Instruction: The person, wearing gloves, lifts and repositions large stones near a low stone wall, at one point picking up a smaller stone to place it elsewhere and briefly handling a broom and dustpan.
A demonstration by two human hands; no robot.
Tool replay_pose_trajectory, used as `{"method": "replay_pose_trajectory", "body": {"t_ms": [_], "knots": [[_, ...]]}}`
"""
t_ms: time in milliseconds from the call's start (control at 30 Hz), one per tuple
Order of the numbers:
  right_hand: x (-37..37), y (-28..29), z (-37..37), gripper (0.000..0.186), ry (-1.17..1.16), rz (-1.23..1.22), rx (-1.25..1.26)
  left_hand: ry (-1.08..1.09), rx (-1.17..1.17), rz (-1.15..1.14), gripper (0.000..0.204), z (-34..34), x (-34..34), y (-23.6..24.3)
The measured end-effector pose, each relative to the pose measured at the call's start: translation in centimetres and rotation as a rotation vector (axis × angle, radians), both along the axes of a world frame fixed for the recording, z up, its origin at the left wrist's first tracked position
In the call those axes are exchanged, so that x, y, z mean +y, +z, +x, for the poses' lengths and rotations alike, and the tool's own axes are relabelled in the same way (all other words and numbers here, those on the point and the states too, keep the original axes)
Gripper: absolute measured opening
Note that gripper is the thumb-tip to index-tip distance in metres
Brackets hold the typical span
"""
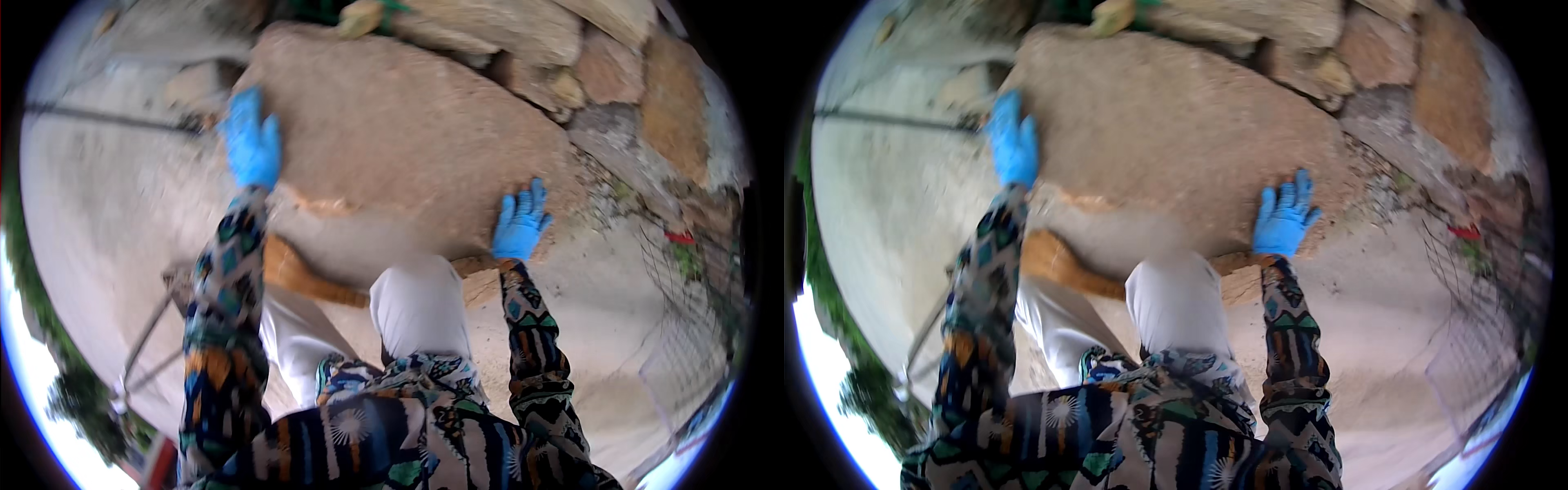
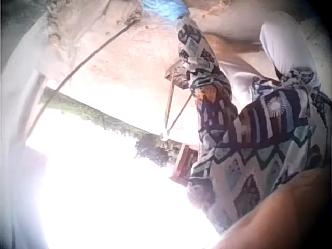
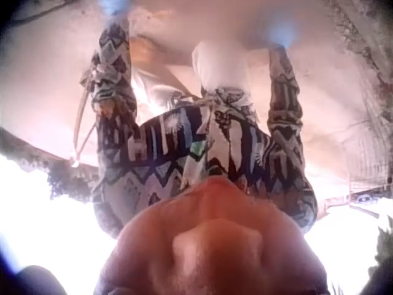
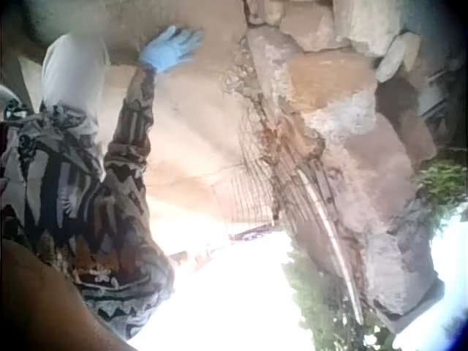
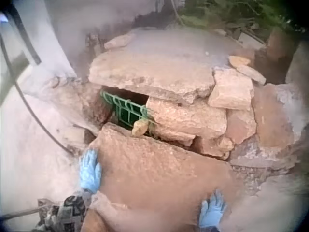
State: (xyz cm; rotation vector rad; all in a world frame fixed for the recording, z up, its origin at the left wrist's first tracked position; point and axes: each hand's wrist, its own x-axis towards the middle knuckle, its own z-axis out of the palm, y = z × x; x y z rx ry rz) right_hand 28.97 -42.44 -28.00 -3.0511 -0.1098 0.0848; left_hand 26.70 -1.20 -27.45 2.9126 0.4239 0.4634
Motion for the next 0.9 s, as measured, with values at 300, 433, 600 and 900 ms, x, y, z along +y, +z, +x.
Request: {"method": "replay_pose_trajectory", "body": {"t_ms": [300, 433, 600, 900], "knots": [[0.3, -1.5, -0.5, 0.039, 0.019, 0.146, -0.214, -0.026, -0.443, -0.119, 0.046, -1.7, 1.5, -0.5], [-0.5, -1.3, 0.5, 0.045, 0.030, 0.251, -0.266, 0.334, -0.823, -0.469, 0.040, -9.3, -2.9, -3.1], [-1.1, -1.1, 0.5, 0.045, 0.029, 0.646, -0.190, 0.833, -0.896, -0.966, 0.042, -18.0, -12.9, -10.4], [1.9, -0.9, -6.1, 0.024, 0.458, 0.535, -0.168, 0.818, -0.641, -1.262, 0.051, -21.6, -19.9, -9.5]]}}
